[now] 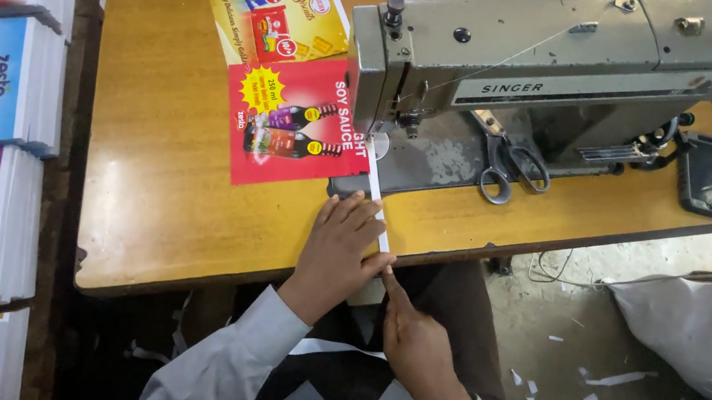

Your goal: The person sews a white binding strip onto the spine of various booklets using a sewing machine. They handle different booklets, including those with red, yellow, and purple covers, feeding them through the machine one by one.

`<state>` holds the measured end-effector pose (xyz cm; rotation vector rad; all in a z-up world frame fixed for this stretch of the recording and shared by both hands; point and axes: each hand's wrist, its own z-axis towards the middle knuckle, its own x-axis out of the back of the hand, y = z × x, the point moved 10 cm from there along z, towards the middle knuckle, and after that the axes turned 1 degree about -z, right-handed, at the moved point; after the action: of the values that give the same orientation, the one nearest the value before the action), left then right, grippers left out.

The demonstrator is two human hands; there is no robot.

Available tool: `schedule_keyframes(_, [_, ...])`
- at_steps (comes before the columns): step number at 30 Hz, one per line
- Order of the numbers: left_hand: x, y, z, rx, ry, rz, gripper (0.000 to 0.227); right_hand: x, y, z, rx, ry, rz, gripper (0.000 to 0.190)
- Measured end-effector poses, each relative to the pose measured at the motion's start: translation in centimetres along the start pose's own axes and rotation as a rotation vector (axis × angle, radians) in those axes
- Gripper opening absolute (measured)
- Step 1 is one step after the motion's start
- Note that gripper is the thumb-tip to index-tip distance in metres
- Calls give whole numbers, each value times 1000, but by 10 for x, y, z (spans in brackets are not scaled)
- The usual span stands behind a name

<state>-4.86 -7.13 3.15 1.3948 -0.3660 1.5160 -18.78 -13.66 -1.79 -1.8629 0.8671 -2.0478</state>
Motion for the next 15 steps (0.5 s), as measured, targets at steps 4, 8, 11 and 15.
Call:
schedule_keyframes(4, [0,0,1,8,-18,-16,35,2,-2,1,25,26,-12,59])
schedule_keyframes(8, [-2,-1,-2,9,1,-10,39,2,-1,-2,18,31,22,59])
schedule_keyframes(11, [1,-2,0,14,6,-7,37,1,1,0,19,32,16,61])
schedule_keyframes(15, [-4,-8,1,53,-26,-39,34,5,-3,1,-24,-11,45,62])
